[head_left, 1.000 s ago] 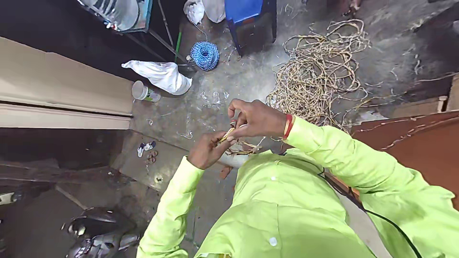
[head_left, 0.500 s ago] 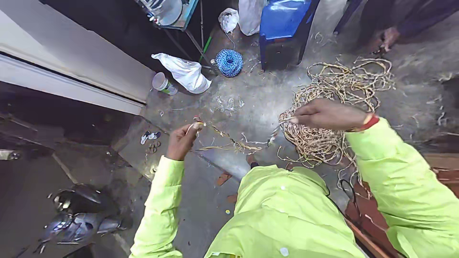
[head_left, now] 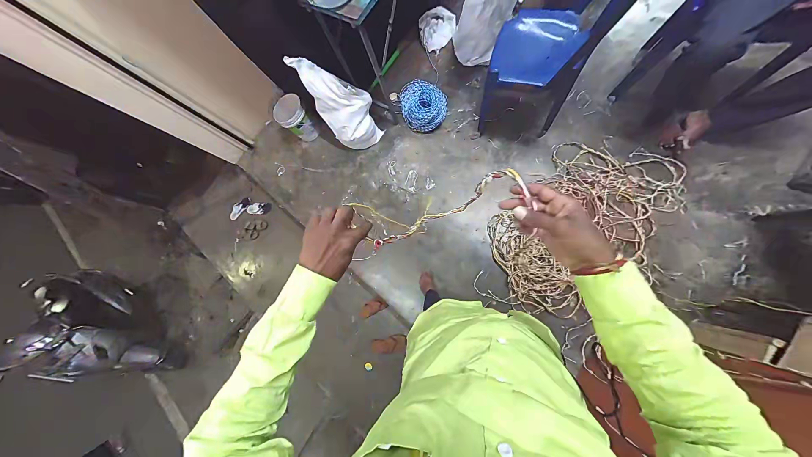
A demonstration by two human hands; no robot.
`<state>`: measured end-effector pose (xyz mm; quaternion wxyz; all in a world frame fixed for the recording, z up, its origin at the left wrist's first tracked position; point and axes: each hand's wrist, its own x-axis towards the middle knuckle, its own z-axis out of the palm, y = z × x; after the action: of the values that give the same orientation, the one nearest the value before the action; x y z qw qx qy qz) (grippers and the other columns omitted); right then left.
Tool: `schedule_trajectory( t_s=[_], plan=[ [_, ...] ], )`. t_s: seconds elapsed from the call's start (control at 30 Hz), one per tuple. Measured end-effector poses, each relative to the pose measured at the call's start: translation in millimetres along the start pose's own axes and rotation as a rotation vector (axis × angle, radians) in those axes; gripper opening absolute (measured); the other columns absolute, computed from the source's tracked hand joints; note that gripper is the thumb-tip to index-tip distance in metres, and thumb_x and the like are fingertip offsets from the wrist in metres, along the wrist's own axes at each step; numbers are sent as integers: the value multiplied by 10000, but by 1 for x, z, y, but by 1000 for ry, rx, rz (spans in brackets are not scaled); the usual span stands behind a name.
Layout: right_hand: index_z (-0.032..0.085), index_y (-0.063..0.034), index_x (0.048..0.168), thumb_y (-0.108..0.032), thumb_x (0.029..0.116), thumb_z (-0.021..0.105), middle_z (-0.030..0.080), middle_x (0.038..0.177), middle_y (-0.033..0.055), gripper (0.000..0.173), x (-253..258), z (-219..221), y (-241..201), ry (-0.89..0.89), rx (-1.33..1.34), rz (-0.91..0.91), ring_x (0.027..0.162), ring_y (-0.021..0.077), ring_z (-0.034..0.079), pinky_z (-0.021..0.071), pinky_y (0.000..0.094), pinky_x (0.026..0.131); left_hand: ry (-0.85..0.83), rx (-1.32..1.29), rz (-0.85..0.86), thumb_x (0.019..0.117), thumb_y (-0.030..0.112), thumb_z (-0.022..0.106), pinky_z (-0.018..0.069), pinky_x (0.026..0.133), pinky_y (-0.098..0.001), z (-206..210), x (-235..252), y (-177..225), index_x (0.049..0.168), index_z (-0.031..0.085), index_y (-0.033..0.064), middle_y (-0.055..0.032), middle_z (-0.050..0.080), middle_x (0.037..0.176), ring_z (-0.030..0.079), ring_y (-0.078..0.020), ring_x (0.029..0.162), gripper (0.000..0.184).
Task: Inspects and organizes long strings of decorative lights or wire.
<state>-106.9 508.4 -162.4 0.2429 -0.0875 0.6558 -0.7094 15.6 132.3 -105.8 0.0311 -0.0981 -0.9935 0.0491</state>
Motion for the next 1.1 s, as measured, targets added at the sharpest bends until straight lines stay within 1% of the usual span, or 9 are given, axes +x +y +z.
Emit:
schedule_trajectory(
  t_s=[0.17, 0.4, 0.47, 0.53, 0.63, 0.73, 0.87, 1.0, 1.1],
  plan=[
    [508, -103, 1380, -90, 879, 709, 656, 1313, 38, 539, -3, 57, 33, -180, -4, -81, 915, 122, 667, 575, 305, 731, -17, -123, -143, 1031, 203, 603, 544, 555, -594, 21, 2, 26, 1303, 715, 182, -217, 727, 873, 713, -436, 709, 294],
    [528, -61, 1344, -181, 936, 749, 723, 1067, 49, 479, -11, 112, 54, -199, -297, 92, 788, 117, 672, 574, 320, 734, 106, -948, -235, 984, -12, 537, 600, 903, -465, 64, 9, 99, 1316, 678, 13, -159, 745, 1158, 746, -264, 1001, 361],
    [571, -61, 1313, -190, 974, 700, 721, 976, 79, 385, -15, 114, 56, -126, -331, 86, 755, 145, 679, 585, 353, 720, 144, -1418, -465, 979, -38, 494, 581, 983, -402, 73, 6, 117, 1488, 432, -72, -179, 699, 1255, 717, -236, 1096, 514],
    [592, -59, 1304, -189, 995, 669, 706, 912, 97, 344, -21, 114, 58, -82, -378, 67, 714, 168, 656, 565, 378, 691, 274, -1874, -852, 1011, -65, 423, 592, 940, -419, 69, 6, 139, 1574, 259, 52, -215, 687, 1225, 725, -281, 1048, 598],
    [626, -28, 1276, -166, 999, 642, 726, 962, 146, 309, -28, 116, 58, -99, -496, -7, 811, 255, 705, 580, 464, 772, 265, -2151, -1270, 1116, 259, 339, 580, 811, -385, 64, 4, 162, 1237, 538, 42, -121, 684, 993, 691, -220, 875, 318],
    [639, -27, 1280, -156, 1019, 572, 732, 1020, 201, 299, -37, 120, 60, -268, -640, -12, 935, 366, 723, 560, 573, 857, 32, -2366, -1189, 1097, 495, 301, 603, 786, -373, 72, -7, 163, 1186, 580, 54, -121, 708, 996, 712, -219, 881, 529],
    [624, -60, 1321, -151, 1040, 525, 724, 1020, 213, 312, -54, 130, 54, -463, -714, -54, 927, 411, 716, 558, 610, 822, 59, -2485, -1120, 1104, 352, 344, 608, 853, -405, 87, -23, 151, 1090, 688, 51, -148, 744, 1073, 732, -268, 1002, 457],
    [566, -28, 1428, -159, 1047, 545, 667, 1295, 203, 403, -78, 135, 53, -451, -561, -215, 1136, 337, 685, 546, 497, 982, 216, -2424, -995, 1114, 312, 304, 584, 935, -397, 63, -36, 144, 946, 691, 135, -49, 753, 922, 737, -203, 945, 458],
    [615, 2, 1303, -166, 962, 685, 665, 1229, 198, 386, -93, 122, 61, -262, -460, -317, 954, 275, 710, 609, 425, 836, 292, -2265, -783, 1104, 287, 370, 603, 925, -452, 27, -55, 123, 920, 734, 134, -85, 772, 865, 764, -245, 910, 436]
  ],
)
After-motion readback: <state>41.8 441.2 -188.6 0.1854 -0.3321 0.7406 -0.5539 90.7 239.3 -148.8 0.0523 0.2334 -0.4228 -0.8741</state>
